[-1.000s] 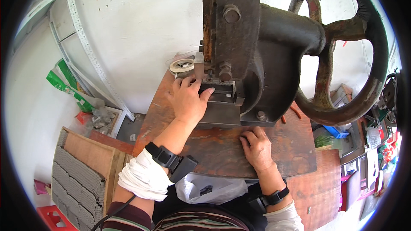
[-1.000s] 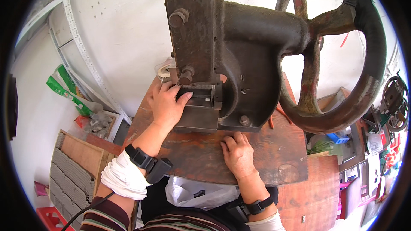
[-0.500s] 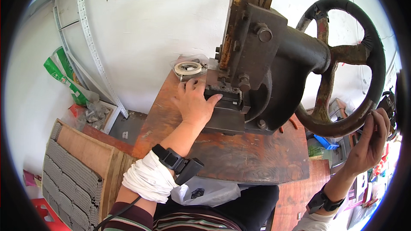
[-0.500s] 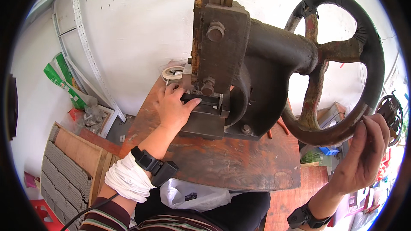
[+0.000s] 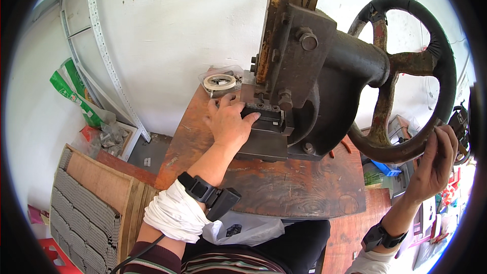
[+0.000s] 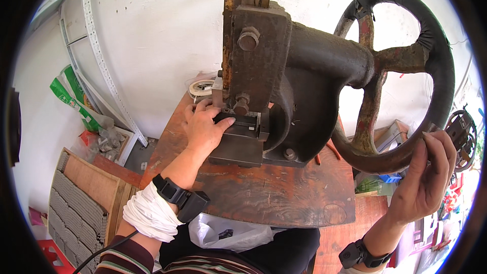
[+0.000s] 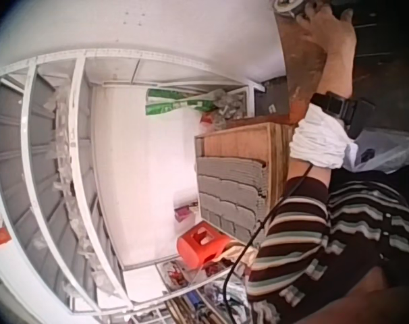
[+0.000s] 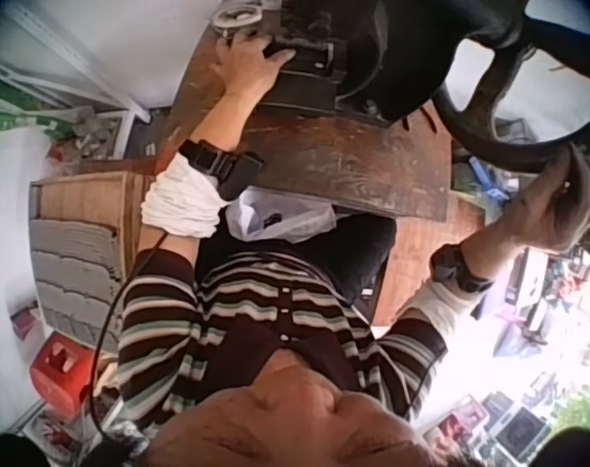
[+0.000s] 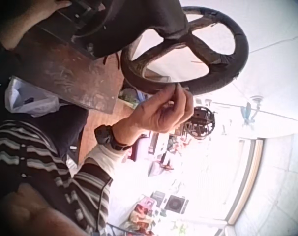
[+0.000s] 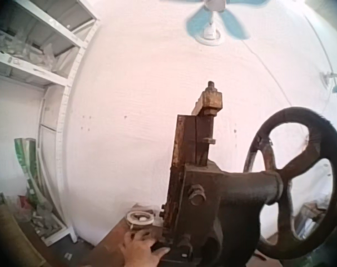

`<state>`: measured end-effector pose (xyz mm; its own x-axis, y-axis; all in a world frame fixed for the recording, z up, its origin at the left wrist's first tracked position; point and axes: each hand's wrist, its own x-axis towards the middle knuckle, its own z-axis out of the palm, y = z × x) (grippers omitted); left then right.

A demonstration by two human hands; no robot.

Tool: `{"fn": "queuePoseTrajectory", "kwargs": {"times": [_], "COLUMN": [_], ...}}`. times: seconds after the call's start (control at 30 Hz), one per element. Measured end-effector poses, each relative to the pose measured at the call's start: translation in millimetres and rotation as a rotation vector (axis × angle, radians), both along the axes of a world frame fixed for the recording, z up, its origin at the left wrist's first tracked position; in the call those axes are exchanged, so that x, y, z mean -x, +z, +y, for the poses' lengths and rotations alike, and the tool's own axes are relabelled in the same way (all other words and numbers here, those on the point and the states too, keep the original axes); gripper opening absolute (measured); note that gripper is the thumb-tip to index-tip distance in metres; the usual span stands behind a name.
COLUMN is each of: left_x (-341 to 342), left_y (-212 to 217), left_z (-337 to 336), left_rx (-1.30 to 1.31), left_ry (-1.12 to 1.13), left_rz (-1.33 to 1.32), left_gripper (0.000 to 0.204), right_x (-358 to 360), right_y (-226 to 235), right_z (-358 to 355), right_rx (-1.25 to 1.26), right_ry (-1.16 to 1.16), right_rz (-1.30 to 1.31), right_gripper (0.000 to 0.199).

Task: Using a manual punch press to process metal parts.

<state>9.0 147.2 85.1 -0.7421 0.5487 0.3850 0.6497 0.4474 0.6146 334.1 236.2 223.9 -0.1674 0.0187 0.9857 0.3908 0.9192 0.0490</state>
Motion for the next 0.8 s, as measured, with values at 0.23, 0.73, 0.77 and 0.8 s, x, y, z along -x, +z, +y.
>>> {"fn": "queuePoseTrajectory", "kwargs": {"times": [0.23, 0.73, 0.77, 0.8], "left_x": [-1, 5, 5, 7], "left_y": [-1, -13, -13, -15], "left_z": [1, -11, -8, -8], "left_rx": [0.045, -0.068, -0.075, -0.098], "left_ry": [-0.021, 0.002, 0.003, 0.022], "left_rz": [0.205, 0.242, 0.241, 0.265], "left_gripper": [0.036, 0.037, 0.037, 0.037], "right_x": [3, 188, 196, 203], "right_y": [0, -124, -124, -124], "right_z": [-6, -35, -36, -37], "right_rx": [-0.003, 0.193, 0.178, 0.166], "right_ry": [0.0, 0.184, 0.128, 0.084], "right_rz": [0.018, -0.796, -0.787, -0.778], "right_gripper": [0.014, 0.063, 0.07, 0.078]}}
